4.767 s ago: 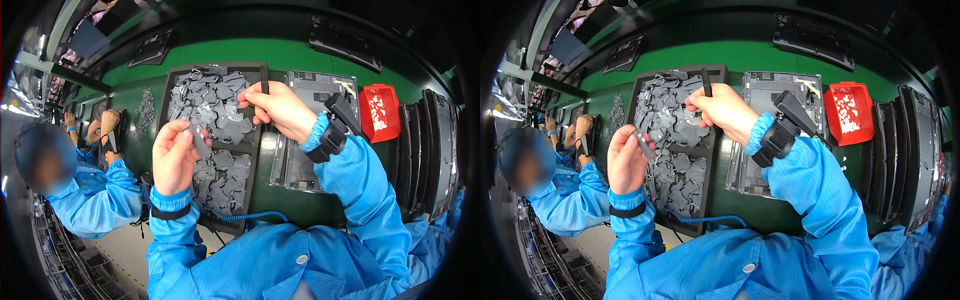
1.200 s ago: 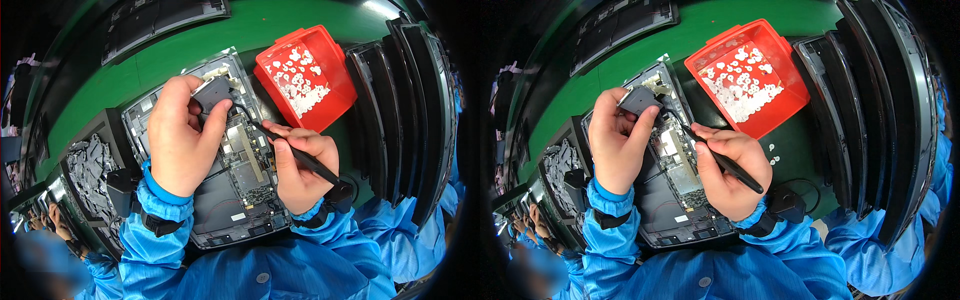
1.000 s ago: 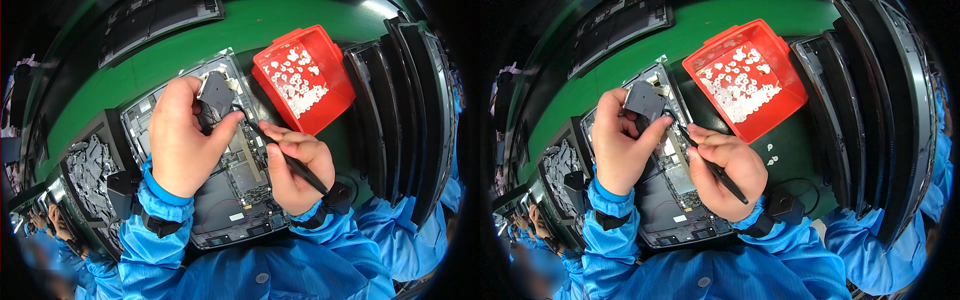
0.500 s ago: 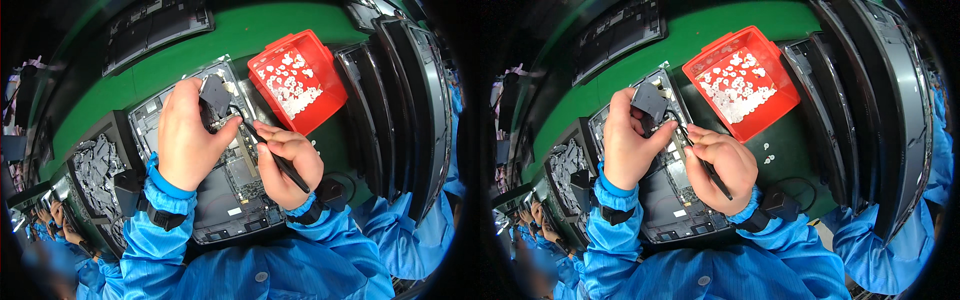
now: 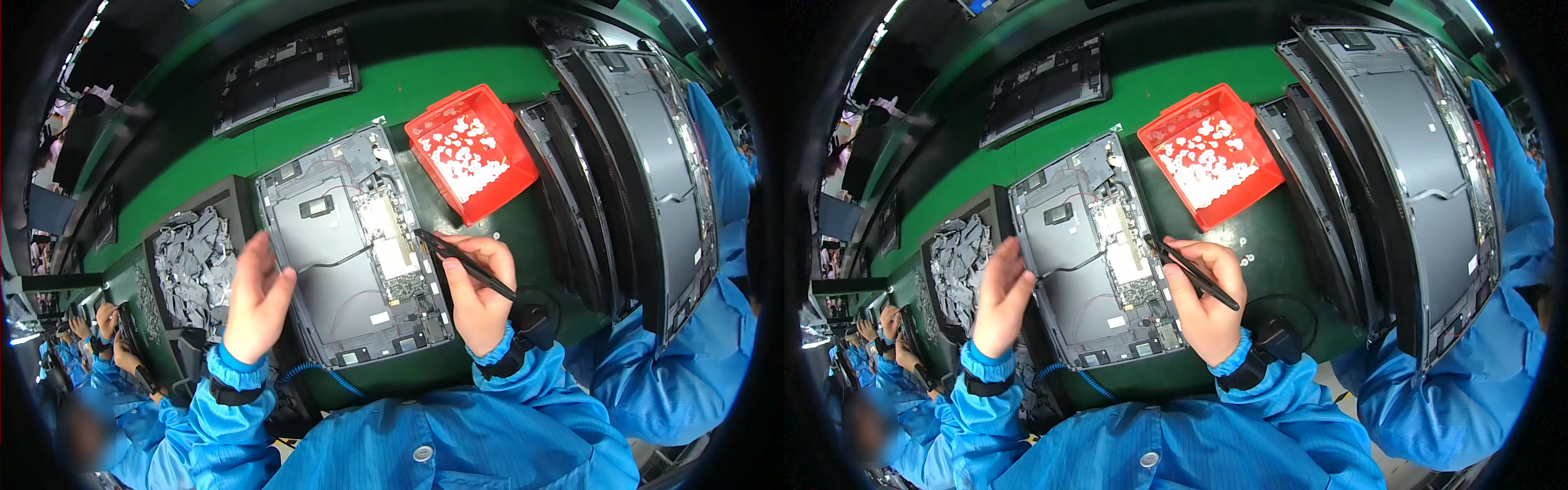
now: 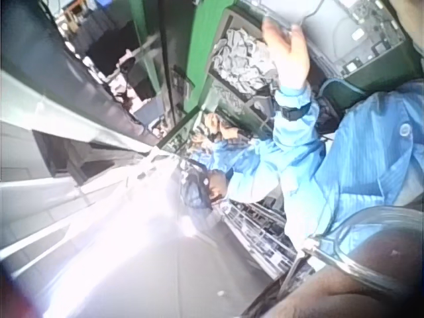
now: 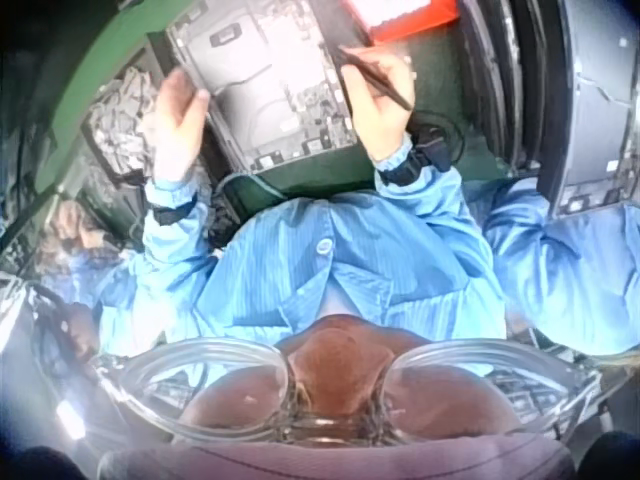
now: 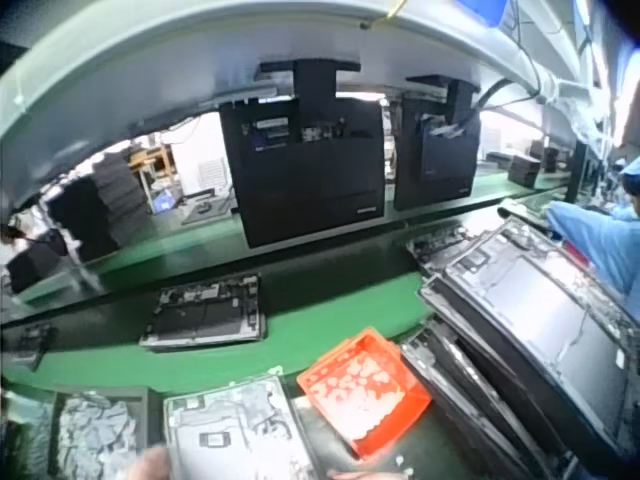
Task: The person assembles internal components of an electronic device by placing a circuit board, a ribbon cable, and a plastic mounting bracket into an electronic chassis, then securing them with screws. The person uses tweezers to manipulate the small components.
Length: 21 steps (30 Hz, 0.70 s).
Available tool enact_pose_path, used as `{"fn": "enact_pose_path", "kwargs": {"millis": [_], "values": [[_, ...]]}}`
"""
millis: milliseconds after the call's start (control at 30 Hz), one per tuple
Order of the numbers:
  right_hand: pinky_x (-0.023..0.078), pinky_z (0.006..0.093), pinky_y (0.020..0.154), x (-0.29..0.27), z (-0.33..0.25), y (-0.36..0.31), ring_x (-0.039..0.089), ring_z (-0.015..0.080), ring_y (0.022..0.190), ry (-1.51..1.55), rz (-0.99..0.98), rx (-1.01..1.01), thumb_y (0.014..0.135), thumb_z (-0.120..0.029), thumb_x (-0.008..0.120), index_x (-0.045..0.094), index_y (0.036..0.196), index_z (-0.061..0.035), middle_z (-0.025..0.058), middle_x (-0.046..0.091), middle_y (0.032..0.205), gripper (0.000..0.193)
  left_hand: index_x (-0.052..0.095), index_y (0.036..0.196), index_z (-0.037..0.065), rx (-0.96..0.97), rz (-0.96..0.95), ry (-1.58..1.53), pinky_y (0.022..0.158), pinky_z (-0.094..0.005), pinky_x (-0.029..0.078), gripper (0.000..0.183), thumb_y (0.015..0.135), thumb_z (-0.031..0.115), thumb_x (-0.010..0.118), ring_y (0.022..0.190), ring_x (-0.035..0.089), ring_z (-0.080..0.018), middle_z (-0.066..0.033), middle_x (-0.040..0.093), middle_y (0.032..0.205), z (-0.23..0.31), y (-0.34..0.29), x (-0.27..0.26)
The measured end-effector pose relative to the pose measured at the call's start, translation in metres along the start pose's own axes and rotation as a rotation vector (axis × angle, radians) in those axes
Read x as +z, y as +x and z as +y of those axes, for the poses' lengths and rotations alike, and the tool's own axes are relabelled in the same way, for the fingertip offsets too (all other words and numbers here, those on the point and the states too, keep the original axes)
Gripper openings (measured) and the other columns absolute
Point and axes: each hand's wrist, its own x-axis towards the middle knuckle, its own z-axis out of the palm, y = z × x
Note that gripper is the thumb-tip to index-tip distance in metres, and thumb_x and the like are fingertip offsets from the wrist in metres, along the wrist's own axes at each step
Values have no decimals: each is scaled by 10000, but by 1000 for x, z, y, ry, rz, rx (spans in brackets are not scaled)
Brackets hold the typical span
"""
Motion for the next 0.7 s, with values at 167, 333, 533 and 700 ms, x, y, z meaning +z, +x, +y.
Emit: {"fn": "enact_pose_path", "kwargs": {"millis": [167,333,533,700], "values": [[489,275,768,19,8,18,606,189,893,-12,100,-98,793,45,604,494,903,30,164,605,965,156,223,1344,-65,34,37,-75,994,-327,311,590,841,33,518,1286,284,-289,-220,313,1358,-14,-18,12],[477,255,621,27,17,38,595,132,704,-181,149,-114,783,-34,651,529,843,24,119,625,843,148,206,1347,-75,14,37,-163,1038,-346,255,598,841,24,510,1299,269,-285,-234,286,1377,-20,-26,14],[468,253,589,30,17,39,586,129,664,-232,139,-82,786,-52,652,538,811,24,106,624,800,139,176,1367,-53,-58,-12,-266,1080,-357,158,592,848,-5,457,1330,206,-274,-219,224,1415,-10,-35,16],[451,261,558,31,17,40,571,128,623,-318,148,-201,783,-53,653,540,791,9,95,621,739,129,215,1355,-60,-55,23,-282,1073,-354,173,570,844,-5,461,1319,234,-271,-213,264,1401,-9,-35,18]]}}
